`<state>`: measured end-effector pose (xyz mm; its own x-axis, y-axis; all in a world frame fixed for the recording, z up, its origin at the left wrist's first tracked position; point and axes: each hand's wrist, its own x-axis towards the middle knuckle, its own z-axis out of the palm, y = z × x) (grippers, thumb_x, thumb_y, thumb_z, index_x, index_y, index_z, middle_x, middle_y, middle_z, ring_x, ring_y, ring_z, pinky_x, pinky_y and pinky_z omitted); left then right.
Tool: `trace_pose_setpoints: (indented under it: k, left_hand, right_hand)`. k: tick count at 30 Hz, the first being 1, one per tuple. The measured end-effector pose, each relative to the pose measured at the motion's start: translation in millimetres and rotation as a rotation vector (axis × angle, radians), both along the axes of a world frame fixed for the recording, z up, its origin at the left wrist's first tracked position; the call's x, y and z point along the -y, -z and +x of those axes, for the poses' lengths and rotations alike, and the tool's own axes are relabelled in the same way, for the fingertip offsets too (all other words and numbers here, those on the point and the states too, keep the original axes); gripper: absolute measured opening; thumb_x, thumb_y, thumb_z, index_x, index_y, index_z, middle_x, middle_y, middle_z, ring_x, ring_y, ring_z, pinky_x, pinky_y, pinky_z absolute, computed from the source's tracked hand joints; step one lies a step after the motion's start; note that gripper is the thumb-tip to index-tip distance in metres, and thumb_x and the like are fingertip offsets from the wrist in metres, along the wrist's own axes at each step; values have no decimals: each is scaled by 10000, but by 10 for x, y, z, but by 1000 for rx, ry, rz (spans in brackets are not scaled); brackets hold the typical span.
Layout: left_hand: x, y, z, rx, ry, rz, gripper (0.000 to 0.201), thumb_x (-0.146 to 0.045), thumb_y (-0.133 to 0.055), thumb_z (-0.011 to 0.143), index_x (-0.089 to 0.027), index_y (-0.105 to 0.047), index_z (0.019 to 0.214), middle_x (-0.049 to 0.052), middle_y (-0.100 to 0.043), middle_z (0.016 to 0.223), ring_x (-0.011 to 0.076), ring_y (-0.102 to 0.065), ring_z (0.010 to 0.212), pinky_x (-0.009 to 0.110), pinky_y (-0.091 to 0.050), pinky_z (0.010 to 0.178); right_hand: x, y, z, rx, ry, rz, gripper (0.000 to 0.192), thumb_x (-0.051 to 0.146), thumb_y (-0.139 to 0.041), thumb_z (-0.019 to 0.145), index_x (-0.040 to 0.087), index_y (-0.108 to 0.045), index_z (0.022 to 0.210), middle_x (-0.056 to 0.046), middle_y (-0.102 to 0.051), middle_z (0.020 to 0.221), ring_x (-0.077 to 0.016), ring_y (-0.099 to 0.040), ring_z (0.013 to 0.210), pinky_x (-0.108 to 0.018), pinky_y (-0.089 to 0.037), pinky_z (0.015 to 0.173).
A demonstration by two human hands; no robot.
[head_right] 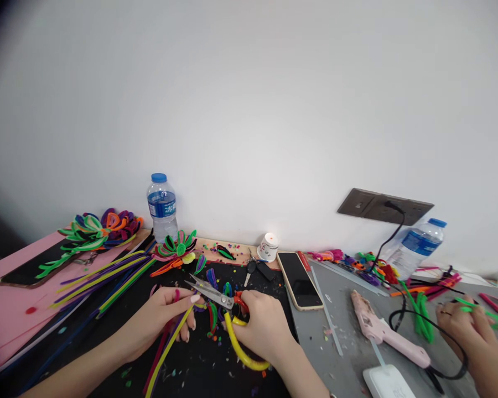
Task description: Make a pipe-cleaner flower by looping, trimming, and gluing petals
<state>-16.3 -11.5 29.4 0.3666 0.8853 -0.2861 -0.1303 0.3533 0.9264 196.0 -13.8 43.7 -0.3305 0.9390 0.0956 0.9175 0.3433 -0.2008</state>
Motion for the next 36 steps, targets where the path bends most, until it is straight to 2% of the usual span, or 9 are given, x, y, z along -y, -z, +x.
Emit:
trace_pose_setpoints:
  k: [4, 10, 16, 20, 23, 26, 29, 32, 36]
  left_hand:
    - [-3, 3, -2, -46, -2, 18, 309, -394, -529, 752, -109, -541, 635, 8, -577, 494, 101, -539, 390, 197, -400, 427]
    - [-19, 26, -27, -93, 1, 45, 308, -392, -516, 755, -100, -570, 674, 14, -587, 501, 104, -544, 392, 186, -376, 408]
    - [-19, 77, -20, -129, 38, 62, 335, -420, -509, 753, -100, -579, 686, 5, -565, 475, 104, -533, 374, 183, -364, 395]
    - [-5, 100, 2, -138, 70, 58, 339, -453, -502, 742, -123, -568, 703, -20, -542, 464, 85, -476, 332, 183, -348, 368]
    - [6, 105, 22, -156, 97, 81, 343, -475, -498, 731, -140, -553, 683, -48, -496, 429, 62, -392, 287, 174, -296, 330]
    - [30, 98, 52, -184, 126, 98, 346, -479, -502, 723, -144, -547, 652, -57, -476, 399, 56, -365, 262, 168, -246, 309]
    - [73, 108, 93, -212, 174, 122, 389, -482, -486, 735, -156, -483, 522, -65, -417, 335, 52, -348, 239, 165, -200, 288]
    - [123, 147, 143, -235, 253, 119, 449, -502, -453, 751, -173, -402, 450, -67, -361, 295, 56, -345, 230, 158, -181, 262]
    - [169, 183, 211, -258, 307, 105, 436, -505, -461, 741, -168, -424, 466, -62, -391, 325, 55, -363, 232, 147, -203, 247]
  right_hand:
    - [12, -36, 10, -3, -1, -31, 249, 389, -646, 621, 200, -490, 666, 15, -582, 682, -141, -502, 601, -221, -231, 511]
    - [-7, -44, 27, -44, 37, -49, 273, 365, -680, 582, 195, -490, 679, 23, -567, 689, -132, -486, 601, -211, -238, 510]
    - [-122, 25, 149, -124, 114, -112, 178, 323, -612, 659, 191, -492, 660, 34, -535, 613, -118, -466, 546, -205, -251, 489]
    - [-207, 137, 241, -93, 249, 1, 142, 314, -554, 710, 181, -552, 757, -28, -590, 732, -176, -543, 674, -237, -330, 558]
    - [-272, 216, 295, -117, 268, 1, 217, 246, -571, 686, 155, -573, 882, -73, -602, 857, -211, -558, 809, -271, -385, 667]
    - [-286, 202, 296, -173, 217, 59, 225, 213, -556, 709, 145, -557, 924, -91, -584, 917, -223, -532, 877, -305, -389, 751]
    - [-195, 100, 196, -250, 161, 188, 103, 193, -461, 793, 167, -529, 866, -78, -561, 891, -214, -500, 881, -316, -369, 769]
    - [-28, 27, 6, -349, 4, 36, 152, 185, -379, 841, 186, -468, 718, -2, -511, 665, -136, -478, 613, -229, -353, 571]
    - [144, 77, -222, -416, -201, -176, 230, 192, -369, 859, 182, -444, 641, 25, -502, 625, -103, -452, 568, -201, -310, 536]
